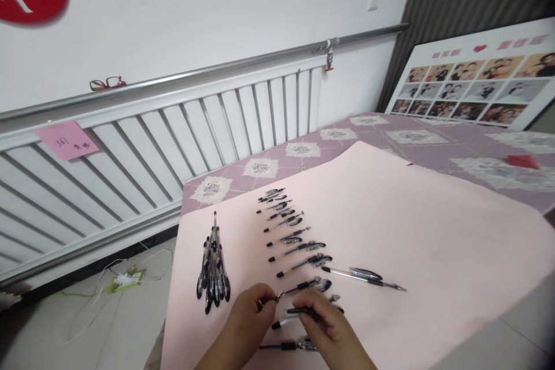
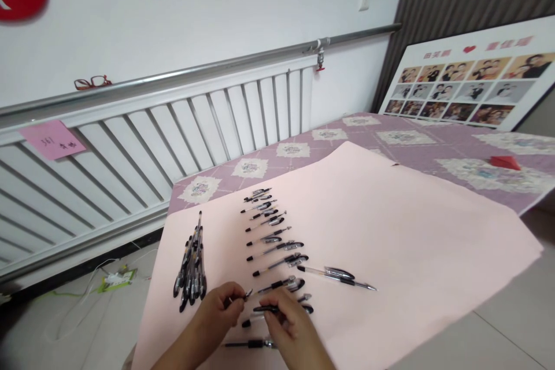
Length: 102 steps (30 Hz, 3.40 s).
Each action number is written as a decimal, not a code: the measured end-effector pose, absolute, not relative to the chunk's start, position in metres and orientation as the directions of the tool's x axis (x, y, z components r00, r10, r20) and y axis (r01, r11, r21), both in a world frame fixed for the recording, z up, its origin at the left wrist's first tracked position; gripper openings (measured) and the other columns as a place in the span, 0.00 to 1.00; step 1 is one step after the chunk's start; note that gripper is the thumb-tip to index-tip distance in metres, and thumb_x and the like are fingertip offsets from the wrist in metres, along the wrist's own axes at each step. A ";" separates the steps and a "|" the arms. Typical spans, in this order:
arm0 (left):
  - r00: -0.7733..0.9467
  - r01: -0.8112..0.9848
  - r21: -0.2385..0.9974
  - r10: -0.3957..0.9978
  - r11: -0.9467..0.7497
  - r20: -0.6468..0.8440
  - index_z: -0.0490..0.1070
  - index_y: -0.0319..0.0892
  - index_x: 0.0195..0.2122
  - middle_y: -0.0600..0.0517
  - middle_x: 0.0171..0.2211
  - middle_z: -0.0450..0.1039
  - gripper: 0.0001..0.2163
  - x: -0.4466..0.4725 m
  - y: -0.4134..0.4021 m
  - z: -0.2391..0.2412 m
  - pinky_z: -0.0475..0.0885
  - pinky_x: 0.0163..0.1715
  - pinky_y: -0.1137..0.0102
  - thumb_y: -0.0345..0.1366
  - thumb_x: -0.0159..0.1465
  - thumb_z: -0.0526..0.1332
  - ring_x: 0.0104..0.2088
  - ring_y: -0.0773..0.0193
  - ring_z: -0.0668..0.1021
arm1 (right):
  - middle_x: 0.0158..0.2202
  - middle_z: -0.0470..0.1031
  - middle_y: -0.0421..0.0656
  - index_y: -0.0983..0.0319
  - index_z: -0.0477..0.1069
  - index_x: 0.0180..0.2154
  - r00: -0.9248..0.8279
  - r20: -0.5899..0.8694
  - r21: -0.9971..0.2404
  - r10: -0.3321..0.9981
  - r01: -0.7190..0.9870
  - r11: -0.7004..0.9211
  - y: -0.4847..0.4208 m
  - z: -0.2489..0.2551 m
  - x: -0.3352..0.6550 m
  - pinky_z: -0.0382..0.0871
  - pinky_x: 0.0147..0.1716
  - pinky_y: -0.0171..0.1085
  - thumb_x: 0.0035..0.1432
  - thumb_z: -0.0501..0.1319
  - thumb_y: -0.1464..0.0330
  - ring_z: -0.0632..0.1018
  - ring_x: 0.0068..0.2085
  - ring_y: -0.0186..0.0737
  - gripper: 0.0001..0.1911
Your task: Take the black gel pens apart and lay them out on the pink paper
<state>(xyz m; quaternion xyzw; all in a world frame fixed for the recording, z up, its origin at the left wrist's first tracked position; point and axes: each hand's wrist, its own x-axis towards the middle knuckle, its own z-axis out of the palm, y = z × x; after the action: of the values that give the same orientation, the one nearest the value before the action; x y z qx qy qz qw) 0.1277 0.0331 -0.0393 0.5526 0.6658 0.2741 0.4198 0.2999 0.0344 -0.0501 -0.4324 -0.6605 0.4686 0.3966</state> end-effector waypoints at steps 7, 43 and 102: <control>0.010 0.379 0.883 0.952 0.279 -0.305 0.67 0.40 0.24 0.58 0.17 0.64 0.05 0.137 0.029 -0.043 0.59 0.17 0.76 0.31 0.50 0.52 0.17 0.71 0.67 | 0.31 0.72 0.39 0.58 0.69 0.34 -0.322 0.022 -0.976 0.946 0.200 0.091 0.035 -0.064 0.289 0.66 0.31 0.34 0.46 0.56 0.74 0.72 0.31 0.37 0.11; 0.121 0.375 0.884 0.931 0.279 -0.345 0.69 0.40 0.30 0.58 0.19 0.65 0.08 0.149 0.029 -0.052 0.62 0.18 0.76 0.34 0.53 0.53 0.18 0.69 0.72 | 0.24 0.70 0.37 0.59 0.72 0.36 -0.195 -0.017 -0.993 0.981 0.115 0.006 0.036 -0.065 0.299 0.66 0.28 0.33 0.46 0.58 0.72 0.72 0.28 0.36 0.12; 0.490 0.746 0.584 0.858 -0.320 -0.156 0.65 0.46 0.45 0.48 0.40 0.66 0.18 0.272 0.043 -0.053 0.66 0.41 0.65 0.27 0.56 0.47 0.39 0.60 0.71 | 0.28 0.74 0.38 0.59 0.70 0.37 0.221 -0.132 -0.982 0.966 0.103 -0.158 0.038 -0.079 0.429 0.67 0.33 0.37 0.47 0.58 0.66 0.74 0.32 0.40 0.13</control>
<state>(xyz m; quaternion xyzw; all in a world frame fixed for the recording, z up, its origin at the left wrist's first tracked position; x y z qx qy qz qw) 0.2722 0.0431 -0.0528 0.8072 0.4968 0.0914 0.3052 0.4287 0.0380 -0.0791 -0.6151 -0.4347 0.4479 0.4818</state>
